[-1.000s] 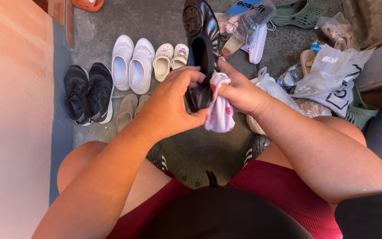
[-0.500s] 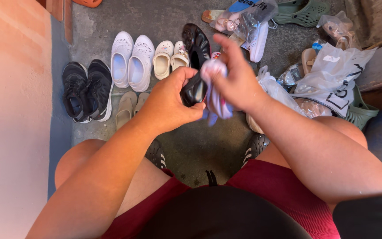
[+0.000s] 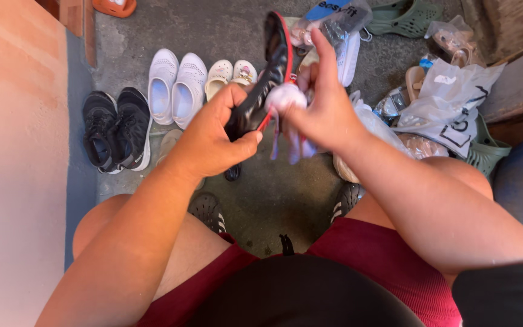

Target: The person sits on the floor and wipes several pairs of shoes with a cloth. They clean beige slides, black sandals, and white clogs one at a time, wiping the soles and uppers before placing each pair back on the floor.

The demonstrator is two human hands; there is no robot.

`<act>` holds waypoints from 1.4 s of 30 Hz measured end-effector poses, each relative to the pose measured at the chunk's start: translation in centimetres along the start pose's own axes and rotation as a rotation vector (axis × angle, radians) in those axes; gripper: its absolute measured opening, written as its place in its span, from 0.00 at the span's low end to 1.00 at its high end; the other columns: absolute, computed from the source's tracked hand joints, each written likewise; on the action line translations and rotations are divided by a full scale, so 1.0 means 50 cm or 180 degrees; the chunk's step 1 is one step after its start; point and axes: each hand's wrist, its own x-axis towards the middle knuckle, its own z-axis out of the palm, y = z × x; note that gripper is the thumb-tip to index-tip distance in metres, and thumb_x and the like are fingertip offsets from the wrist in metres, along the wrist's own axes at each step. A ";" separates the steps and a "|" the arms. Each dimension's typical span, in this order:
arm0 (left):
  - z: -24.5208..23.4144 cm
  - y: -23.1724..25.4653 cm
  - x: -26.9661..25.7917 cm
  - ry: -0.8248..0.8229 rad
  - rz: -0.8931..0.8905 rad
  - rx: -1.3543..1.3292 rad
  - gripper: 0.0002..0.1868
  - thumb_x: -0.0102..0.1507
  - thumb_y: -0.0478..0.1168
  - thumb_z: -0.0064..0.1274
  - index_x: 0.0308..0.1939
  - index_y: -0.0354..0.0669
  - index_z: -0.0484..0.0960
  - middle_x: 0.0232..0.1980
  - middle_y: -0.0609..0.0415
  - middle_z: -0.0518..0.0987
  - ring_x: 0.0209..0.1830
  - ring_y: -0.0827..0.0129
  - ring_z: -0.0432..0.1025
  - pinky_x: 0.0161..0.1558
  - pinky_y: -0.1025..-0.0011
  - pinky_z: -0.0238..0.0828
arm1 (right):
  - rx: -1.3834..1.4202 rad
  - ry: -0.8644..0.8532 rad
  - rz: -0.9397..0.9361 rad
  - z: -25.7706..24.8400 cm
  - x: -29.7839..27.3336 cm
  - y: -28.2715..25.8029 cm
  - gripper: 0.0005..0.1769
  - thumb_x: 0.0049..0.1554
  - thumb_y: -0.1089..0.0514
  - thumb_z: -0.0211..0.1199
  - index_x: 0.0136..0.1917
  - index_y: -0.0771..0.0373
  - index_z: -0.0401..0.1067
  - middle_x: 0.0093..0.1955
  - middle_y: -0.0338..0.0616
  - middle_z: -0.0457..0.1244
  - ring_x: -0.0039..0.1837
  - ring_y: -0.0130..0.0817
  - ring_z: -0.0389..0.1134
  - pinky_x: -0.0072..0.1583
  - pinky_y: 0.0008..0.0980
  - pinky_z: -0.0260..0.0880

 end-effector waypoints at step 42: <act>0.013 -0.030 0.022 0.0370 0.0577 0.0444 0.05 0.59 0.28 0.50 0.33 0.34 0.69 0.55 0.58 0.81 0.38 0.82 0.64 0.39 0.78 0.63 | -0.0287 0.0166 0.0872 -0.001 0.019 -0.022 0.54 0.63 0.56 0.70 0.84 0.56 0.31 0.45 0.60 0.65 0.48 0.45 0.68 0.54 0.41 0.71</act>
